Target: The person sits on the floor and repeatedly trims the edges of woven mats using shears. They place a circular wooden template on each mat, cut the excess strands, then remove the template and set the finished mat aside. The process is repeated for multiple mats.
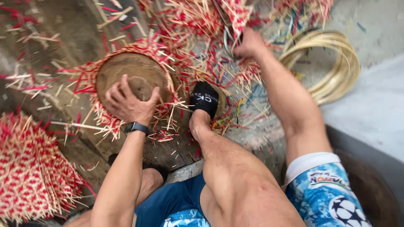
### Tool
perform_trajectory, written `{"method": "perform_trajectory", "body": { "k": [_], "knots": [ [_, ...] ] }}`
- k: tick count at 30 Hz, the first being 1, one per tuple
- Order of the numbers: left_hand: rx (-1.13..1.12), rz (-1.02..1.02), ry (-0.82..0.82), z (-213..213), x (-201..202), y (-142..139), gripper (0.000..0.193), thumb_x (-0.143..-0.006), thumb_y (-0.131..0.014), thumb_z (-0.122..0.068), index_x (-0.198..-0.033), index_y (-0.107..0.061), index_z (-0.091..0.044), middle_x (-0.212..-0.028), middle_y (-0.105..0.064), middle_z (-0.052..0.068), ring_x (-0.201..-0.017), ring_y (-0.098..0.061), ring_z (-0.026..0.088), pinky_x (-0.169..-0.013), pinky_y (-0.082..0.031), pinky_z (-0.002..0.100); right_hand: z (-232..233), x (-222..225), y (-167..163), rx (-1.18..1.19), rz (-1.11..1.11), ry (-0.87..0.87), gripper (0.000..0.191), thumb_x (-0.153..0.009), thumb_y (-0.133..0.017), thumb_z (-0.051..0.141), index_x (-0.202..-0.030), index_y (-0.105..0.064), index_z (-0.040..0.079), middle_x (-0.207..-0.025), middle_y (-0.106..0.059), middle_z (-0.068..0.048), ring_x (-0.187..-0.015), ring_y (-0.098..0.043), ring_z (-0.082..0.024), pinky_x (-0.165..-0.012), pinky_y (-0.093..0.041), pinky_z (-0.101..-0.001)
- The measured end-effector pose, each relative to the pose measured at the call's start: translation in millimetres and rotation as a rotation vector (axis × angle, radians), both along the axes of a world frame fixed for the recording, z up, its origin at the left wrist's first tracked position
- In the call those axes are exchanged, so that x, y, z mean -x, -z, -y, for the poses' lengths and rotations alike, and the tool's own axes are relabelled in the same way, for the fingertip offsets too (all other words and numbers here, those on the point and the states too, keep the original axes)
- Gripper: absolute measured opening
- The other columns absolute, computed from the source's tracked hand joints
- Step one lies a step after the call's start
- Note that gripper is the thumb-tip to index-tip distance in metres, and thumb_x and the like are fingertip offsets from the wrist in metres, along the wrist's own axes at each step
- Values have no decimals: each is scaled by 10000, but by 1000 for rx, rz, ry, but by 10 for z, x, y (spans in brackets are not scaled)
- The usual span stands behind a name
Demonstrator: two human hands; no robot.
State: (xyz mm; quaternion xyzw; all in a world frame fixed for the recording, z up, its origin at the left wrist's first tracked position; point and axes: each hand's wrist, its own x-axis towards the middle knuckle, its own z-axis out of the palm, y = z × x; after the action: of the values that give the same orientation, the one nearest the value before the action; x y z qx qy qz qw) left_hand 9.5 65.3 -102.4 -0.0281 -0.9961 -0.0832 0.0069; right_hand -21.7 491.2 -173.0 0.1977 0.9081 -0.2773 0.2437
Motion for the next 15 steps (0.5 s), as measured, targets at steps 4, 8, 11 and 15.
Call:
{"method": "perform_trajectory", "body": {
  "k": [4,8,11,15],
  "knots": [
    [10,-114,71,57,-69,19,879,-789,-882,-651,-1464,-552,-193,-1347,-502,106,-1327,-414,381,-1107,-365,626,-472,-269,-522,169,235,-133,387,-687,-780,236,-1002,-715,21,-877,-745,-139,-796,-695,-275,-757,-560,-403],
    [-26,-177,84,62,-62,-2,842,-812,-889,-621,-1447,-555,-182,-1331,-504,101,-1319,-447,371,-1125,-387,620,-720,-779,-1315,140,443,-241,447,-633,-825,298,-1003,-740,63,-813,-747,-177,-717,-684,-303,-675,-542,-439],
    [-28,-158,91,45,-50,-29,843,-811,-889,-624,-1441,-558,-173,-1328,-497,109,-1310,-449,378,-1119,-387,621,-673,-999,-1552,-116,727,-400,499,-654,-907,473,-968,-825,93,-879,-783,-158,-791,-728,-288,-756,-564,-429],
    [-38,-132,67,34,-35,-52,858,-792,-882,-630,-1445,-554,-179,-1351,-498,106,-1336,-430,379,-1117,-377,630,-470,-734,-1304,-238,821,-652,410,-619,-908,319,-935,-827,70,-911,-792,-143,-814,-737,-299,-739,-585,-433]
  ]
}}
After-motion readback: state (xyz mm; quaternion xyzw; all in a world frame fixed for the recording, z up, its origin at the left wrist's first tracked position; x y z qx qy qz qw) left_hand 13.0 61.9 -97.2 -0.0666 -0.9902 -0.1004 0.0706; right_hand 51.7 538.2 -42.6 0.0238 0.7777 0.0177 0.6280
